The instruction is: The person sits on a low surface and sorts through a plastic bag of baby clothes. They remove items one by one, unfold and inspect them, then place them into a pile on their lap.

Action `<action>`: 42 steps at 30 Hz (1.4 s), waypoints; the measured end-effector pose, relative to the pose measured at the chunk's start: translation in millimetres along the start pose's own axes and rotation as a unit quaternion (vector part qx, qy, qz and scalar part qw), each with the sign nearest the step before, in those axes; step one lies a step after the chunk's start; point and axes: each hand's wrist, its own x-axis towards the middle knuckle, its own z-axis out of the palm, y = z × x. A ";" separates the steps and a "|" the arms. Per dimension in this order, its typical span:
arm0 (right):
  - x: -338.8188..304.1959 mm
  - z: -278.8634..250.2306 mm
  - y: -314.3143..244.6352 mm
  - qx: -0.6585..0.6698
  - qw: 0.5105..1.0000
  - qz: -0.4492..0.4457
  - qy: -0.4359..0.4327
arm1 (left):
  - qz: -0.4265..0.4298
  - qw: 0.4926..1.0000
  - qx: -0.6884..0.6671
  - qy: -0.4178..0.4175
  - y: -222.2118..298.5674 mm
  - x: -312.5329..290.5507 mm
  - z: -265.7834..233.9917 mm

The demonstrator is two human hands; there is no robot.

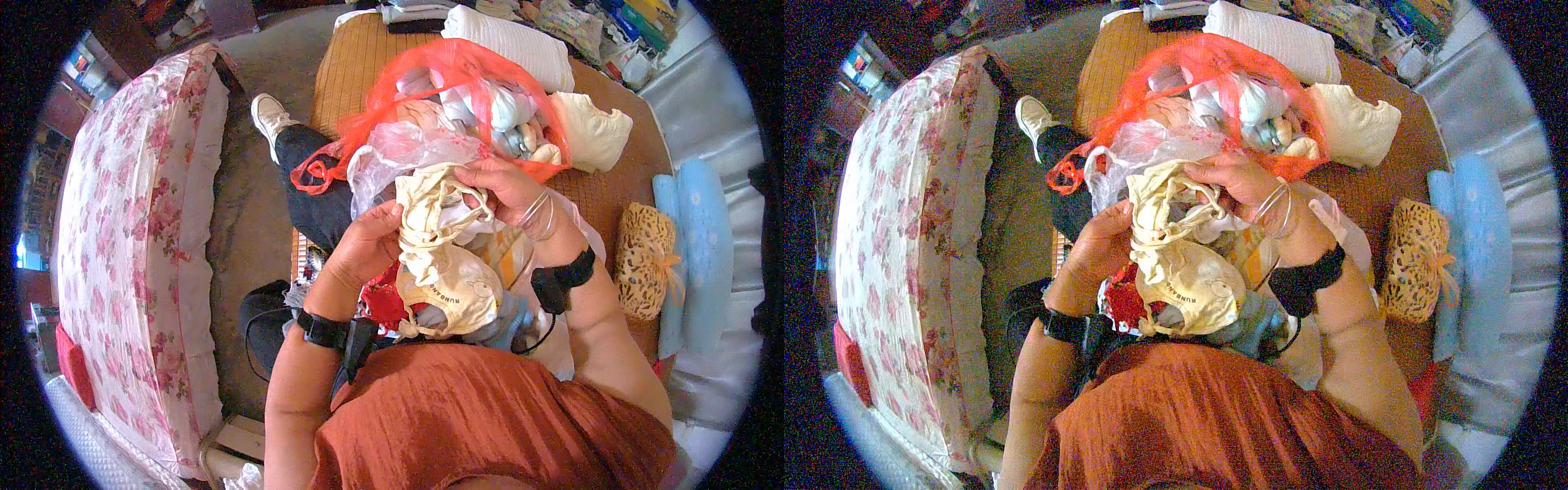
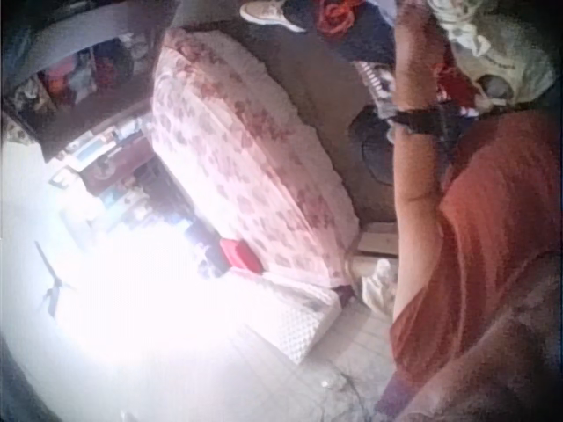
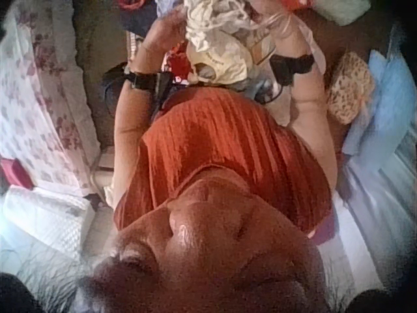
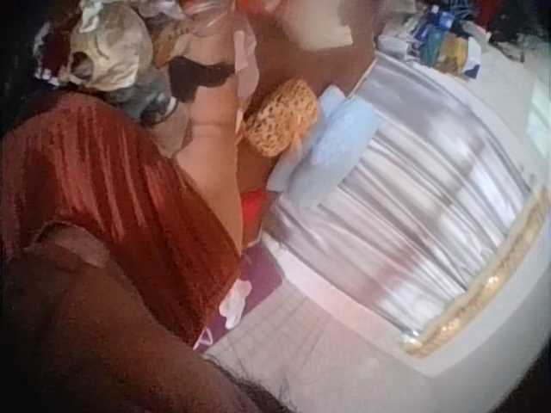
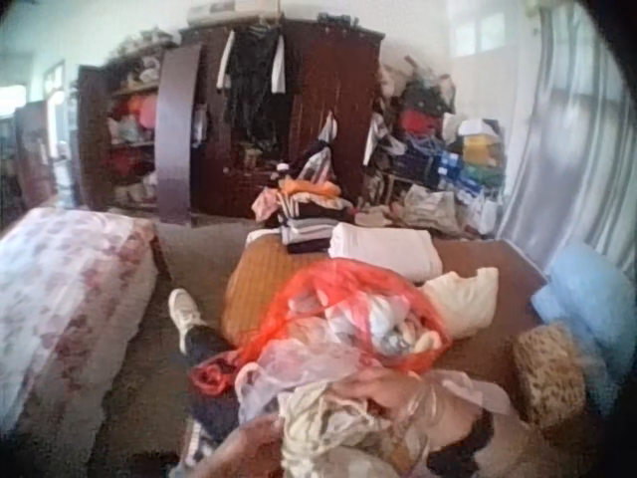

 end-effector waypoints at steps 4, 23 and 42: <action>-0.2 15.9 3.4 -0.024 0.991 -0.104 0.079 | 0.003 1.000 -0.025 -0.012 1.0 -9.5 0.1; -20.8 108.8 12.9 0.087 0.984 -0.157 -0.006 | 0.083 0.984 0.156 0.033 9.6 -66.0 41.2; -3.2 123.1 17.8 -0.393 0.847 -0.357 -0.018 | 0.144 0.957 0.205 0.149 30.8 -150.3 20.2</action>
